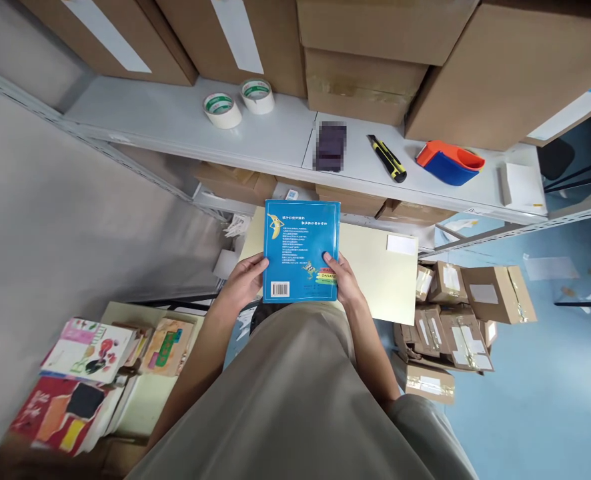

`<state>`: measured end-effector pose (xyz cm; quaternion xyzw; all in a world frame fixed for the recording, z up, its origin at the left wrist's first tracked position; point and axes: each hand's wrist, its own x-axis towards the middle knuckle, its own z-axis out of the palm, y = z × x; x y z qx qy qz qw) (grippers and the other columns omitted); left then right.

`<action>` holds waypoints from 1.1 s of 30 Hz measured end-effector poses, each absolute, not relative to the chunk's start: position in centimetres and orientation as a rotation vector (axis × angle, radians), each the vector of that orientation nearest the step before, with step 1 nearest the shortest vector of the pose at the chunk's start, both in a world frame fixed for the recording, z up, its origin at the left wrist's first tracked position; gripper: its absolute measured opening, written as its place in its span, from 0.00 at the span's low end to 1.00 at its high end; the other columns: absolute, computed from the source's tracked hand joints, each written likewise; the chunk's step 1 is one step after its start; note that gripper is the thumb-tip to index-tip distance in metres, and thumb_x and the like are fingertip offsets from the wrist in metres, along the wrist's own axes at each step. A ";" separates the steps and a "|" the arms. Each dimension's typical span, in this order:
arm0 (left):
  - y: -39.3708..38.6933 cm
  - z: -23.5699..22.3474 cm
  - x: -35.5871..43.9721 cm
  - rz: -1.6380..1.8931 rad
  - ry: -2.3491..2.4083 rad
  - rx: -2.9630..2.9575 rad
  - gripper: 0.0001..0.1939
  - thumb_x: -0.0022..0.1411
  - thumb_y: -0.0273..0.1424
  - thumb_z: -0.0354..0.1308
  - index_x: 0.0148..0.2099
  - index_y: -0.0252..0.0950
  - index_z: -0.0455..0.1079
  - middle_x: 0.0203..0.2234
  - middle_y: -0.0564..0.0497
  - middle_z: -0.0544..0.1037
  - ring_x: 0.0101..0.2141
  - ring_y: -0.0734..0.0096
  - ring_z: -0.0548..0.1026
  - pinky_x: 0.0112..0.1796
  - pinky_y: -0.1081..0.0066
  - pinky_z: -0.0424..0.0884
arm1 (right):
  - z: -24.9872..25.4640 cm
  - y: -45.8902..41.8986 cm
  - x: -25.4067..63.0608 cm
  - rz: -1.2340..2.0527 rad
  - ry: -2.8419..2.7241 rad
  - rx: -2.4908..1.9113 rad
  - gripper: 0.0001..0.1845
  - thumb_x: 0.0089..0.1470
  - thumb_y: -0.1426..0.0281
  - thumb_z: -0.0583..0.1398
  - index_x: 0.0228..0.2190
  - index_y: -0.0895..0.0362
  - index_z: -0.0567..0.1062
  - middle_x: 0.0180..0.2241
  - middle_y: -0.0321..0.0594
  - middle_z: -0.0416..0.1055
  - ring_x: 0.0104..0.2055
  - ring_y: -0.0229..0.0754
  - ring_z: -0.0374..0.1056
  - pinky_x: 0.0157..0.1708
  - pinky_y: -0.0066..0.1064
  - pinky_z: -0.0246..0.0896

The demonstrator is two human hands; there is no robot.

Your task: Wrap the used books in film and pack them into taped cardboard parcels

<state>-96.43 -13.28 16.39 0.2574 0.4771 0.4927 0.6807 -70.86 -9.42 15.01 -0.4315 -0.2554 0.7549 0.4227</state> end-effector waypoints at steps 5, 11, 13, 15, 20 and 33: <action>-13.2 16.0 -96.5 1.161 1.126 0.534 0.32 0.52 0.51 0.85 0.52 0.36 0.87 0.47 0.41 0.90 0.51 0.46 0.88 0.52 0.56 0.83 | 14.3 -9.2 -71.6 1.806 -0.880 -1.156 0.42 0.57 0.36 0.72 0.62 0.50 0.80 0.60 0.45 0.86 0.64 0.63 0.81 0.64 0.53 0.80; -12.6 14.7 -95.5 1.202 1.324 0.617 0.34 0.50 0.55 0.84 0.50 0.37 0.87 0.41 0.46 0.90 0.40 0.58 0.87 0.42 0.66 0.81 | 11.3 -8.1 -72.3 1.319 -1.475 -1.466 0.61 0.62 0.28 0.61 0.79 0.55 0.64 0.82 0.53 0.58 0.86 0.63 0.49 0.85 0.57 0.45; -12.6 14.1 -94.7 1.183 1.377 0.716 0.32 0.54 0.57 0.81 0.48 0.36 0.86 0.40 0.46 0.90 0.42 0.57 0.87 0.45 0.64 0.82 | 10.9 -8.6 -73.1 1.418 -1.515 -1.439 0.60 0.63 0.28 0.60 0.78 0.56 0.66 0.80 0.55 0.60 0.84 0.64 0.56 0.82 0.57 0.55; -12.9 13.7 -93.8 1.154 1.395 0.831 0.30 0.59 0.57 0.77 0.48 0.36 0.87 0.41 0.47 0.90 0.43 0.54 0.87 0.50 0.61 0.83 | 11.1 -9.5 -74.4 1.566 -1.498 -1.355 0.56 0.64 0.29 0.60 0.76 0.54 0.70 0.76 0.55 0.70 0.77 0.64 0.68 0.73 0.54 0.71; -14.3 12.9 -91.5 1.063 1.570 1.042 0.21 0.65 0.48 0.71 0.52 0.40 0.88 0.47 0.47 0.91 0.50 0.49 0.88 0.55 0.57 0.83 | 11.9 -10.7 -77.1 1.520 -1.458 -1.356 0.41 0.60 0.36 0.70 0.62 0.50 0.79 0.56 0.48 0.85 0.56 0.57 0.83 0.51 0.44 0.82; -12.7 13.6 -98.3 1.265 1.595 0.899 0.47 0.53 0.54 0.83 0.69 0.40 0.79 0.68 0.38 0.81 0.71 0.39 0.75 0.74 0.42 0.68 | 14.1 -8.2 -71.4 1.920 -1.032 -0.994 0.31 0.59 0.41 0.74 0.52 0.48 0.84 0.48 0.40 0.87 0.49 0.53 0.83 0.46 0.41 0.81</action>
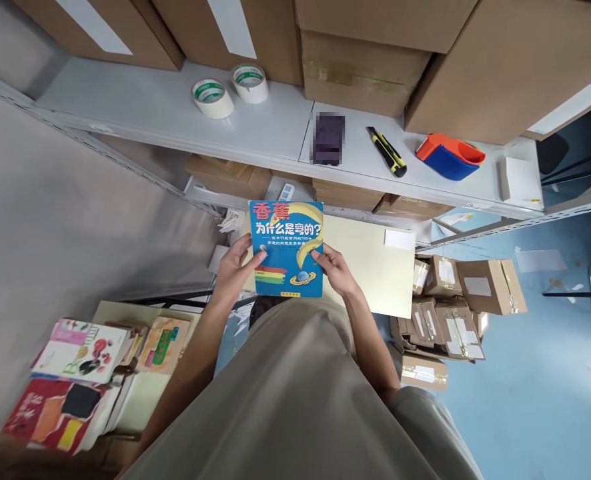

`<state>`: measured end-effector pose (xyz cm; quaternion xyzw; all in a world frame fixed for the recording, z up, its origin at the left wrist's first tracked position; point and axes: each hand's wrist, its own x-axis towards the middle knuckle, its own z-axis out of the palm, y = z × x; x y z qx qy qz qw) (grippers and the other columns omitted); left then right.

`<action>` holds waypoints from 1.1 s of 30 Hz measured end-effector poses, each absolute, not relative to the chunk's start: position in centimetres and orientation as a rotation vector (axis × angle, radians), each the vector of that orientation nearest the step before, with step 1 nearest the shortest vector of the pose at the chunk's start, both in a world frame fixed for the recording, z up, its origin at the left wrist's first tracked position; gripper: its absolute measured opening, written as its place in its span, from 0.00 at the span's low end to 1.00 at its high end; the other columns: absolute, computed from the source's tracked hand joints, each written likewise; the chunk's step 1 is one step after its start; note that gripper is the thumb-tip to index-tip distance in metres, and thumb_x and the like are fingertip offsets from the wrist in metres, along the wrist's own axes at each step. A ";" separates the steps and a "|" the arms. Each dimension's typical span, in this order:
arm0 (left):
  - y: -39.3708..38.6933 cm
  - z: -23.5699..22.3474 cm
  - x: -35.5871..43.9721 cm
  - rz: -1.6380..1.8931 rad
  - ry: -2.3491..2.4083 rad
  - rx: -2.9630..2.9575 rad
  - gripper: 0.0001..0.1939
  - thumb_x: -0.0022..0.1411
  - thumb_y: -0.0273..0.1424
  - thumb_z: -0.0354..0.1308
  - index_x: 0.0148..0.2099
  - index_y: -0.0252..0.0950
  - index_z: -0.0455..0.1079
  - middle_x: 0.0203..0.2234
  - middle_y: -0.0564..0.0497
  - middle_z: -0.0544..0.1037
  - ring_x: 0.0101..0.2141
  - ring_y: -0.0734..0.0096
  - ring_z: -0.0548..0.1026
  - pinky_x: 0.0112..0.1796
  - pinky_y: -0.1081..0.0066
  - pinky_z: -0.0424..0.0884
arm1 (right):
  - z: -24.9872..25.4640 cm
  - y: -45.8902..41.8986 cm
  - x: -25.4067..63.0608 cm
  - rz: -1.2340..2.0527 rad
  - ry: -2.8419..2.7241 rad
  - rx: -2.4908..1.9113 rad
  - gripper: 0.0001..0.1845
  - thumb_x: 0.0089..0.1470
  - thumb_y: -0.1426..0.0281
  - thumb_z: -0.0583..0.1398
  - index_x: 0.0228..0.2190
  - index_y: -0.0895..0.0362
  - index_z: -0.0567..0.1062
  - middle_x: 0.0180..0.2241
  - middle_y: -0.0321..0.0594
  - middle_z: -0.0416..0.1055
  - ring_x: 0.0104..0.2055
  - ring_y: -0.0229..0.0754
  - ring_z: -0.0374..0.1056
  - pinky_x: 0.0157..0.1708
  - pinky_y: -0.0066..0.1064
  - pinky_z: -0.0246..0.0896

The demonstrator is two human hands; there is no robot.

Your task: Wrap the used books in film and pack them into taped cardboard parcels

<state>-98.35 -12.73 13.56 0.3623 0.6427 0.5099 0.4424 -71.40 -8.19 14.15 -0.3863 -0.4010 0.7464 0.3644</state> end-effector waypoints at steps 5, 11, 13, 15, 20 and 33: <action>-13.4 15.8 -99.8 1.132 1.351 0.781 0.35 0.53 0.54 0.83 0.55 0.36 0.87 0.51 0.39 0.90 0.54 0.41 0.87 0.61 0.48 0.81 | 14.8 -8.0 -70.1 1.949 -0.997 -0.975 0.29 0.57 0.42 0.76 0.48 0.50 0.85 0.44 0.40 0.87 0.45 0.50 0.83 0.41 0.36 0.78; -13.5 17.7 -98.9 1.176 1.347 0.838 0.30 0.55 0.53 0.83 0.51 0.37 0.89 0.49 0.41 0.91 0.52 0.46 0.87 0.57 0.54 0.83 | 14.9 -7.7 -69.5 1.915 -1.120 -1.019 0.33 0.58 0.38 0.74 0.51 0.50 0.85 0.49 0.42 0.87 0.51 0.55 0.83 0.45 0.40 0.81; -13.6 17.9 -98.8 1.186 1.358 0.871 0.31 0.55 0.53 0.82 0.52 0.37 0.88 0.49 0.40 0.90 0.51 0.47 0.87 0.56 0.55 0.83 | 15.3 -7.6 -69.2 1.885 -1.184 -1.038 0.35 0.59 0.37 0.72 0.53 0.49 0.85 0.52 0.42 0.87 0.53 0.56 0.83 0.49 0.44 0.82; -13.7 17.9 -98.9 1.208 1.385 0.899 0.31 0.55 0.53 0.82 0.52 0.37 0.87 0.49 0.40 0.90 0.50 0.49 0.87 0.54 0.56 0.84 | 15.8 -7.4 -69.1 1.826 -1.267 -1.038 0.36 0.60 0.35 0.71 0.53 0.49 0.85 0.53 0.42 0.87 0.55 0.58 0.83 0.55 0.48 0.82; -13.9 18.0 -99.5 1.303 1.394 1.011 0.26 0.53 0.53 0.83 0.43 0.38 0.85 0.45 0.42 0.90 0.51 0.51 0.87 0.60 0.53 0.82 | 17.8 -6.5 -68.7 1.630 -1.560 -0.929 0.33 0.61 0.34 0.70 0.51 0.46 0.89 0.59 0.44 0.85 0.68 0.62 0.76 0.72 0.56 0.69; -14.9 18.6 -99.4 1.422 1.374 1.098 0.21 0.60 0.51 0.79 0.41 0.40 0.83 0.47 0.42 0.89 0.59 0.49 0.85 0.62 0.50 0.82 | 17.8 -7.0 -68.4 1.563 -1.605 -0.880 0.31 0.58 0.35 0.72 0.51 0.42 0.90 0.63 0.45 0.83 0.73 0.63 0.73 0.76 0.60 0.64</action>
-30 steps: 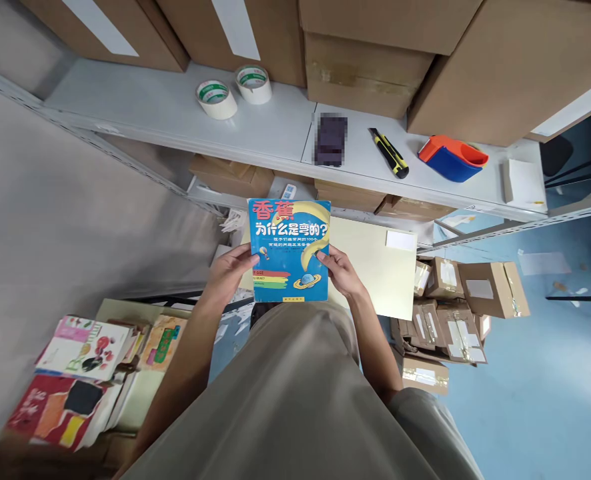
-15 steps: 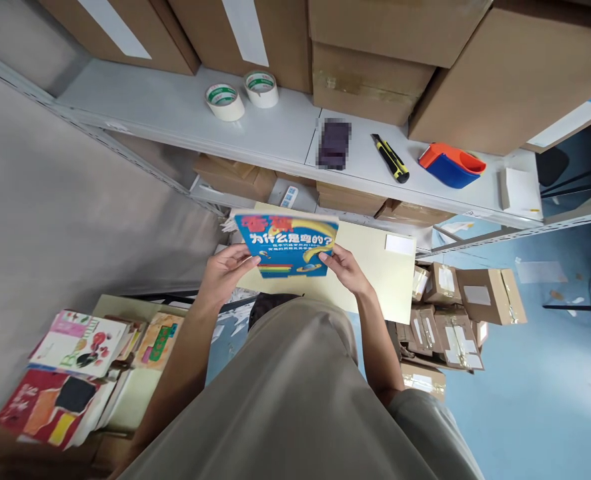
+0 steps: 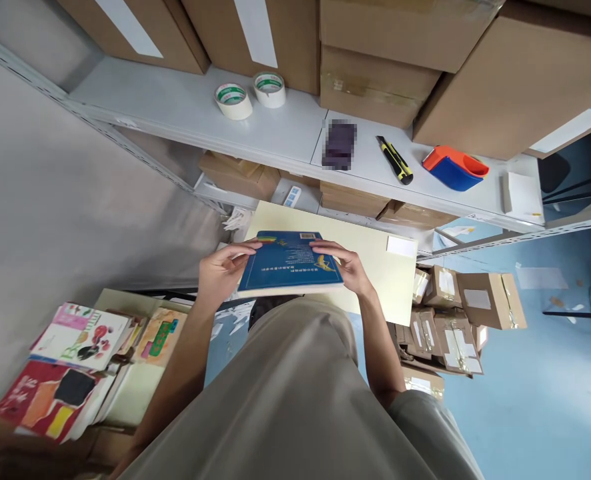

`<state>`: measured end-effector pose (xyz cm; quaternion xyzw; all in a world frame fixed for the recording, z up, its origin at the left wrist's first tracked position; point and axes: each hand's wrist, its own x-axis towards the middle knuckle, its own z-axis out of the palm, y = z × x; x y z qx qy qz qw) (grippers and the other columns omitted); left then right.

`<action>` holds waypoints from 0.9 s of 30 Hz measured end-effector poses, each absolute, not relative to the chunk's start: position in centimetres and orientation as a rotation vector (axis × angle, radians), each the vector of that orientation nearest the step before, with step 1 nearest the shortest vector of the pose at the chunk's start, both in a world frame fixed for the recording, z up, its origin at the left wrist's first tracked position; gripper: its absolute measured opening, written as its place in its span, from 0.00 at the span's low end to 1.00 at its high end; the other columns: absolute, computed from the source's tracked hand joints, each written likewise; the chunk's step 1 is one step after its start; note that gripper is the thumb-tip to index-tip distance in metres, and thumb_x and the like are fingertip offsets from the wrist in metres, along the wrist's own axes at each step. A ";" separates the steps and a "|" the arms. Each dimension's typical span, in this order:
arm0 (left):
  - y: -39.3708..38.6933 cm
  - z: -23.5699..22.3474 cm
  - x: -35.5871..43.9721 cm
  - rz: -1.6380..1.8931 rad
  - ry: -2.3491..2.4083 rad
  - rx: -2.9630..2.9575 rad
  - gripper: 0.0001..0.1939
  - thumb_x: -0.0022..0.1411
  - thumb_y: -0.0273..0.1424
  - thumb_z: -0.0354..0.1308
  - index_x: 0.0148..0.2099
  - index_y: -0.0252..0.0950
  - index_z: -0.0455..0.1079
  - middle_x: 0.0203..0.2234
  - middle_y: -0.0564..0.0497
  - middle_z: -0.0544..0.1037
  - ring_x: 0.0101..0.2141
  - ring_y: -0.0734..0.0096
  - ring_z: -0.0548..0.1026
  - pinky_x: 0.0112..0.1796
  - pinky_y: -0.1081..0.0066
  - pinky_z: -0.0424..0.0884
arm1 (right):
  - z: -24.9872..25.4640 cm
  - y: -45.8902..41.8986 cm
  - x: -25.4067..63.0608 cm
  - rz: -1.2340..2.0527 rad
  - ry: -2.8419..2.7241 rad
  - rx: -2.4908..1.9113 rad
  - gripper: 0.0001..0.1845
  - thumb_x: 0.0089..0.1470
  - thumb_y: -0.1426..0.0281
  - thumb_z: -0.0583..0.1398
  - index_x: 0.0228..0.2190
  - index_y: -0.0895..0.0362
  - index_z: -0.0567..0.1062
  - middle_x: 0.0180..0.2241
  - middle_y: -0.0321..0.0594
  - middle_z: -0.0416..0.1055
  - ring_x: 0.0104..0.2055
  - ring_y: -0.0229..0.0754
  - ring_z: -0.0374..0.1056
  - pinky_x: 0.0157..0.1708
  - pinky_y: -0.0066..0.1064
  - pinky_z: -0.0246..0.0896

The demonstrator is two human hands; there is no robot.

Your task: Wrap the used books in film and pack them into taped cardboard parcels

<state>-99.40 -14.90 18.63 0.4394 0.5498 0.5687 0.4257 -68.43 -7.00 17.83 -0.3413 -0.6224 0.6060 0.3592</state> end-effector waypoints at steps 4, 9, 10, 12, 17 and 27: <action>-15.1 18.4 -99.9 1.376 1.483 0.991 0.27 0.53 0.50 0.83 0.42 0.40 0.77 0.36 0.49 0.87 0.39 0.59 0.88 0.44 0.61 0.87 | 16.5 -7.5 -68.8 1.601 -1.448 -0.986 0.43 0.59 0.38 0.74 0.67 0.47 0.81 0.50 0.44 0.88 0.56 0.56 0.83 0.62 0.50 0.77; -15.3 18.0 -100.5 1.195 1.488 0.990 0.31 0.60 0.57 0.77 0.52 0.38 0.85 0.40 0.45 0.89 0.36 0.60 0.86 0.31 0.68 0.82 | 16.5 -7.7 -69.2 1.528 -1.372 -1.115 0.39 0.66 0.41 0.69 0.69 0.48 0.79 0.36 0.36 0.85 0.39 0.47 0.79 0.44 0.40 0.80; -15.4 17.9 -100.6 1.180 1.476 0.984 0.33 0.60 0.58 0.76 0.54 0.37 0.86 0.42 0.43 0.90 0.38 0.58 0.86 0.33 0.67 0.83 | 16.7 -7.7 -69.2 1.508 -1.371 -1.137 0.34 0.68 0.41 0.67 0.63 0.48 0.84 0.37 0.37 0.85 0.39 0.47 0.79 0.44 0.41 0.80; -15.5 17.5 -100.6 1.173 1.432 0.965 0.35 0.56 0.57 0.79 0.56 0.36 0.86 0.47 0.40 0.90 0.43 0.54 0.88 0.38 0.65 0.85 | 17.0 -7.8 -69.2 1.523 -1.362 -1.137 0.29 0.67 0.41 0.67 0.52 0.49 0.88 0.39 0.39 0.86 0.42 0.49 0.81 0.48 0.44 0.82; -15.3 16.5 -99.7 1.217 1.501 0.872 0.33 0.54 0.60 0.79 0.43 0.36 0.85 0.38 0.41 0.89 0.37 0.56 0.88 0.36 0.65 0.85 | 16.8 -8.1 -69.8 1.711 -1.272 -1.067 0.32 0.54 0.40 0.77 0.46 0.51 0.83 0.38 0.43 0.89 0.43 0.55 0.87 0.55 0.54 0.84; -15.0 16.4 -98.7 1.286 1.603 0.855 0.31 0.56 0.62 0.78 0.37 0.38 0.82 0.22 0.50 0.82 0.24 0.65 0.81 0.27 0.70 0.78 | 15.7 -8.6 -71.1 1.761 -1.186 -1.203 0.38 0.52 0.30 0.73 0.38 0.51 0.76 0.36 0.48 0.90 0.38 0.56 0.89 0.47 0.50 0.87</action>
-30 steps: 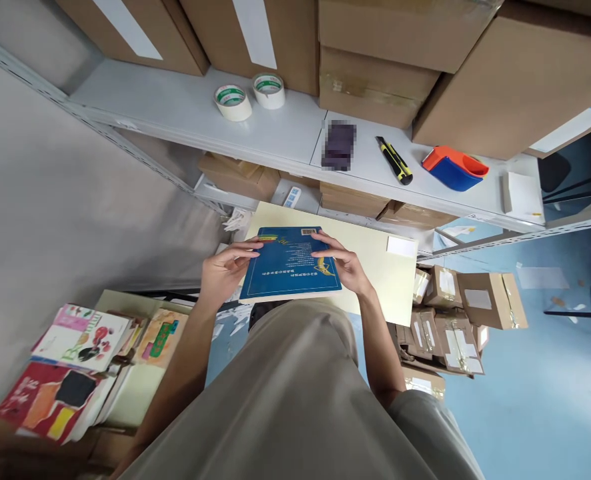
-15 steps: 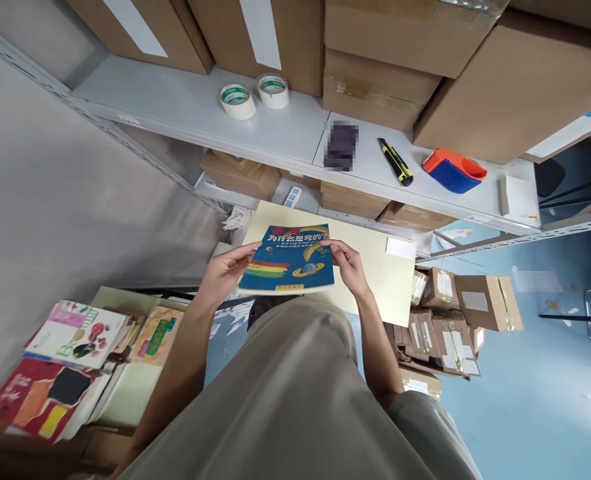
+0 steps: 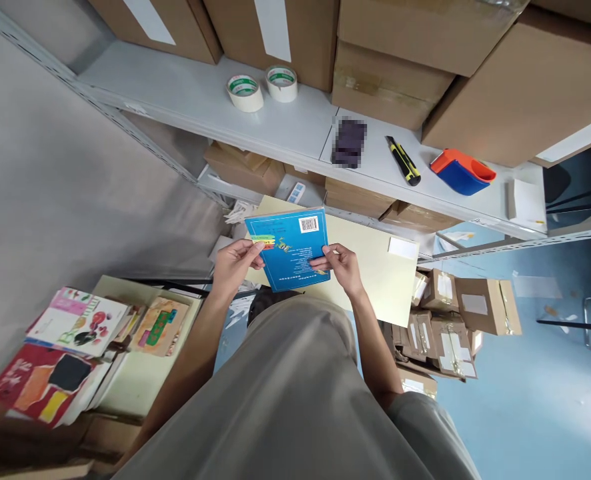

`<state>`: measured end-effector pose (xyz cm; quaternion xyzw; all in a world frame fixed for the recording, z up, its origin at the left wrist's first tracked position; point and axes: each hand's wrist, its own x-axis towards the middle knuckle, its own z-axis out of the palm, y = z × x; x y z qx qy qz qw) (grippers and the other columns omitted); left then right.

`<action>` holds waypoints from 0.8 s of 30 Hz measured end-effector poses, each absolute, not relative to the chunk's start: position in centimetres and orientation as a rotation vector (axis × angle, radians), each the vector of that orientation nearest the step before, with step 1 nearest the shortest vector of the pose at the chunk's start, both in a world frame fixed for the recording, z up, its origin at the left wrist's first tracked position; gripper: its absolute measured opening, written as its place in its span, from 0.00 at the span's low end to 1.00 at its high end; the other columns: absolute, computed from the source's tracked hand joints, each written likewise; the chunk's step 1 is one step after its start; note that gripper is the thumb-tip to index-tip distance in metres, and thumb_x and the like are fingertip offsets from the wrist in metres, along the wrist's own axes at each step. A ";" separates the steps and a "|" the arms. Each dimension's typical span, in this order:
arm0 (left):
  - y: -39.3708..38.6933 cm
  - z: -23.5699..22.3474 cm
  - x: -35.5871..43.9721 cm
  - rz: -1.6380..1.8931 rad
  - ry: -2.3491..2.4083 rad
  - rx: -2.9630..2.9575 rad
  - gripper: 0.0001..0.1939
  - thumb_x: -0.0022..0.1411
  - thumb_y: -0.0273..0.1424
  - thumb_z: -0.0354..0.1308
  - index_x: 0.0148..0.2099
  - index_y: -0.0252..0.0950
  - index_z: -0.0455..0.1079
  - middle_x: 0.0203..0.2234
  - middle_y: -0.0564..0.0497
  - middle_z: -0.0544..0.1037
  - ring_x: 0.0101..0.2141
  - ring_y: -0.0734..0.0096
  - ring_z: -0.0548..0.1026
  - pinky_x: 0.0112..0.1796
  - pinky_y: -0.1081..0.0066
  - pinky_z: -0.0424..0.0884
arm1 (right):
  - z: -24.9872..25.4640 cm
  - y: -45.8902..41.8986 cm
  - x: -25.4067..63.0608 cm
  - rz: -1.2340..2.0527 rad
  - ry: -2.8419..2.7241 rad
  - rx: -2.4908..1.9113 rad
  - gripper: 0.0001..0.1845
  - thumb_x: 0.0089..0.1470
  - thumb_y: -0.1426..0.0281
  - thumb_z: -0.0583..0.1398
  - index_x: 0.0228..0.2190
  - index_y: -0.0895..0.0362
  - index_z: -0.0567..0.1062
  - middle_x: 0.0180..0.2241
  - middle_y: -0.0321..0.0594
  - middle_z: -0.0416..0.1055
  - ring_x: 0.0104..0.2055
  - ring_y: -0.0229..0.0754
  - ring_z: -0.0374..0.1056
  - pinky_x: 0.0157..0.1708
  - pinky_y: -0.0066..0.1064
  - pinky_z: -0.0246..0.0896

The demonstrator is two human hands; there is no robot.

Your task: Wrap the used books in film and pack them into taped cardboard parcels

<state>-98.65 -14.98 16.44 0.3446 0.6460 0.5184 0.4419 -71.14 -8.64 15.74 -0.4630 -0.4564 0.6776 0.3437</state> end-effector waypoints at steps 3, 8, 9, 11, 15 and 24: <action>-15.2 16.8 -98.4 1.320 1.599 0.830 0.35 0.58 0.68 0.73 0.39 0.37 0.82 0.24 0.47 0.85 0.26 0.62 0.84 0.30 0.67 0.82 | 15.2 -8.9 -71.1 1.752 -1.132 -1.223 0.38 0.58 0.28 0.66 0.39 0.51 0.76 0.36 0.49 0.89 0.40 0.57 0.89 0.48 0.51 0.87; -16.3 18.3 -97.8 1.335 1.634 0.843 0.44 0.67 0.74 0.57 0.42 0.35 0.86 0.34 0.41 0.89 0.36 0.53 0.89 0.37 0.61 0.86 | 13.1 -8.8 -70.6 1.755 -1.114 -1.280 0.38 0.56 0.30 0.69 0.39 0.52 0.81 0.42 0.46 0.89 0.42 0.54 0.87 0.44 0.45 0.86; -16.4 18.7 -97.7 1.304 1.658 0.906 0.40 0.66 0.71 0.62 0.43 0.36 0.87 0.36 0.42 0.90 0.37 0.52 0.89 0.39 0.61 0.86 | 12.5 -8.6 -70.5 1.780 -1.131 -1.268 0.36 0.53 0.33 0.73 0.41 0.52 0.82 0.42 0.43 0.89 0.41 0.53 0.87 0.44 0.44 0.85; -16.6 19.5 -97.3 1.225 1.676 1.041 0.31 0.64 0.62 0.72 0.45 0.38 0.88 0.37 0.45 0.90 0.40 0.52 0.89 0.43 0.61 0.86 | 11.1 -8.4 -70.4 1.866 -1.142 -1.236 0.35 0.50 0.37 0.77 0.45 0.51 0.82 0.39 0.39 0.88 0.39 0.51 0.85 0.43 0.42 0.84; -16.7 19.9 -95.1 1.064 1.608 1.300 0.16 0.68 0.45 0.73 0.52 0.44 0.87 0.41 0.49 0.91 0.42 0.54 0.90 0.48 0.62 0.85 | 7.9 -8.2 -71.3 1.950 -1.049 -1.186 0.46 0.47 0.42 0.79 0.59 0.50 0.77 0.35 0.31 0.85 0.37 0.45 0.82 0.42 0.37 0.80; -17.5 21.1 -87.3 0.342 1.572 2.078 0.12 0.75 0.22 0.60 0.52 0.41 0.82 0.37 0.46 0.89 0.40 0.56 0.88 0.38 0.67 0.78 | 4.4 -9.7 -74.3 2.110 -0.543 -1.058 0.33 0.56 0.44 0.71 0.55 0.49 0.78 0.45 0.42 0.87 0.47 0.53 0.84 0.49 0.47 0.83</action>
